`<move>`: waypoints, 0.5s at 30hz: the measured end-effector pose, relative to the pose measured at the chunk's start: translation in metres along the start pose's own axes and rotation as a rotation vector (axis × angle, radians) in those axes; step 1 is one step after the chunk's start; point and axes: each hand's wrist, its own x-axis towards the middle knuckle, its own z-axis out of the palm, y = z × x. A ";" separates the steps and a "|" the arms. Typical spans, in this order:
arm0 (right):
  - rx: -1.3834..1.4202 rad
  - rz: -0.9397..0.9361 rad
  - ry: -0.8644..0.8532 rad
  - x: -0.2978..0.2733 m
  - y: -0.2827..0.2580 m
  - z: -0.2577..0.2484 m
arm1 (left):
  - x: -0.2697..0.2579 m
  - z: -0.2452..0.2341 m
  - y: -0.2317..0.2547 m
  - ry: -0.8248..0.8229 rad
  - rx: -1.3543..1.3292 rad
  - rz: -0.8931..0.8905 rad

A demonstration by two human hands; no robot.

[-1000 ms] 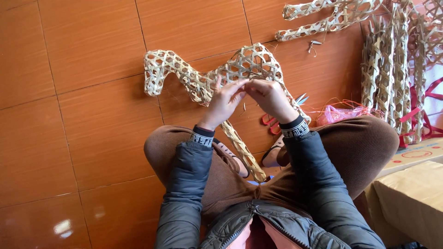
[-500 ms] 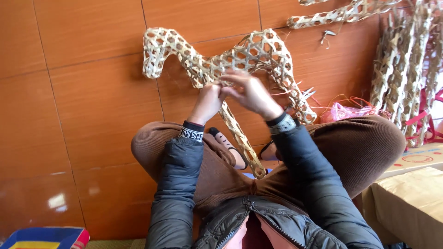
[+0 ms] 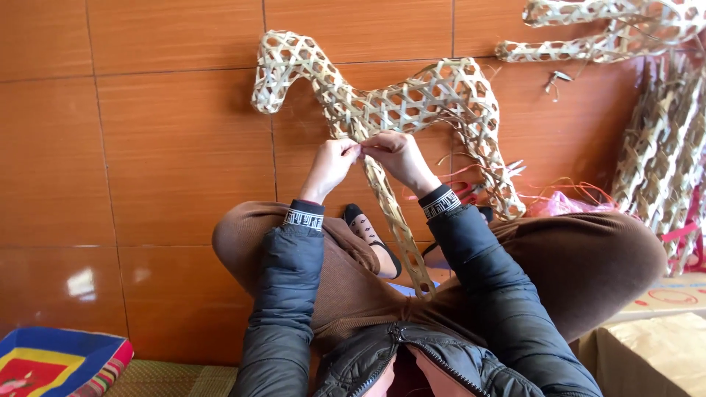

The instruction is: Weaving and assembling a large decorative giraffe figure using bamboo strips and scissors.

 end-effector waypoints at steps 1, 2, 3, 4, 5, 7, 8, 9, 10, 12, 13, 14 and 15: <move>0.026 0.022 0.013 0.000 0.003 0.003 | 0.002 0.001 -0.005 -0.005 -0.018 -0.017; 0.049 0.043 0.026 0.001 0.007 0.005 | 0.005 0.002 -0.010 -0.010 -0.037 -0.030; 0.049 0.039 0.019 0.002 0.019 0.005 | 0.009 0.004 -0.018 -0.002 -0.039 -0.033; 0.004 0.076 0.035 0.003 0.031 0.005 | 0.013 0.006 -0.026 0.010 -0.029 -0.073; -0.041 0.114 0.051 0.004 0.043 0.004 | 0.017 0.008 -0.033 0.022 -0.019 -0.113; -0.132 0.162 0.060 0.001 0.078 -0.005 | 0.028 0.016 -0.065 0.046 0.157 -0.127; -0.225 0.217 0.075 0.000 0.096 -0.008 | 0.034 0.020 -0.081 0.060 0.333 -0.140; -0.222 0.212 0.070 0.000 0.110 -0.006 | 0.033 0.022 -0.087 0.067 0.333 -0.144; -0.257 0.269 0.080 0.000 0.124 -0.005 | 0.032 0.024 -0.093 0.026 0.372 -0.121; -0.292 0.322 0.087 -0.001 0.134 0.001 | 0.032 0.033 -0.106 -0.009 0.408 -0.100; -0.360 0.322 0.134 -0.001 0.129 0.005 | 0.033 0.039 -0.114 -0.029 0.359 -0.070; -0.430 0.322 0.182 -0.001 0.125 0.009 | 0.034 0.047 -0.121 -0.048 0.308 -0.039; -0.434 0.317 0.178 -0.002 0.121 0.011 | 0.035 0.051 -0.120 -0.042 0.303 -0.039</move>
